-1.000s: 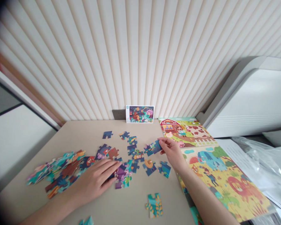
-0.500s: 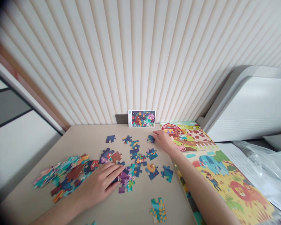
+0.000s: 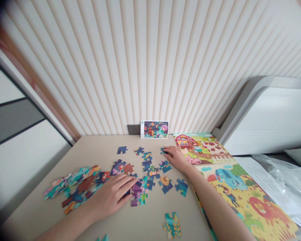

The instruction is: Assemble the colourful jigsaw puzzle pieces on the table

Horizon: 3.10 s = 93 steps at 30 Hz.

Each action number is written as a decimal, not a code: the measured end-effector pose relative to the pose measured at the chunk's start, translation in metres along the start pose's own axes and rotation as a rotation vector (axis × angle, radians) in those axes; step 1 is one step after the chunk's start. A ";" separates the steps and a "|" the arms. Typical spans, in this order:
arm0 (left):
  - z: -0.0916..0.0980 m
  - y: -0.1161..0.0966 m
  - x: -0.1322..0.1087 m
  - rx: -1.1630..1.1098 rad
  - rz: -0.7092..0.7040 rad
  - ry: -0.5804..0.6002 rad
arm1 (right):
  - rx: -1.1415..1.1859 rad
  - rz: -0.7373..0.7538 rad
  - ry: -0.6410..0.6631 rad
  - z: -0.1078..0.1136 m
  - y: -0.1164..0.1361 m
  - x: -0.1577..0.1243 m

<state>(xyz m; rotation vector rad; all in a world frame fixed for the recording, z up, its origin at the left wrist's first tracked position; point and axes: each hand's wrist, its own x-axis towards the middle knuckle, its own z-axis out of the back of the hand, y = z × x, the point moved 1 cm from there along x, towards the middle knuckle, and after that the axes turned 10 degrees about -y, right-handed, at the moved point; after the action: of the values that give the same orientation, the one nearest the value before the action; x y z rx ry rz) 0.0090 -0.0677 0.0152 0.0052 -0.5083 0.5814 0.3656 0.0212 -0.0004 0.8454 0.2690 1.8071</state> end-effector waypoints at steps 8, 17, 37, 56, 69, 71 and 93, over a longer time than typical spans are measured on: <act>0.002 0.001 0.001 -0.033 -0.022 -0.057 | -0.037 -0.078 0.015 0.032 0.006 -0.010; 0.002 0.023 0.004 0.107 0.176 -0.175 | -0.047 0.038 0.080 0.006 0.058 -0.069; 0.032 0.084 -0.060 0.406 0.570 -0.156 | -0.173 0.144 0.107 -0.050 0.119 -0.063; 0.036 0.069 -0.089 0.210 0.542 -0.055 | -0.226 0.131 0.357 -0.063 0.141 -0.016; 0.027 0.040 -0.090 0.145 0.556 0.119 | -0.301 0.059 0.342 -0.077 0.153 -0.059; 0.027 0.041 -0.083 0.105 0.501 0.134 | -0.288 0.059 0.319 -0.079 0.157 -0.059; 0.024 0.054 -0.096 0.210 0.645 0.102 | -0.200 0.145 0.417 -0.090 0.152 0.013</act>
<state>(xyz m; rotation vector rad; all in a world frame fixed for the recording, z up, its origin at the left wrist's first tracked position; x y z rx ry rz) -0.0995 -0.0759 -0.0150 0.0110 -0.3415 1.2583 0.1923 -0.0095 0.0238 0.3499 0.2922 2.0995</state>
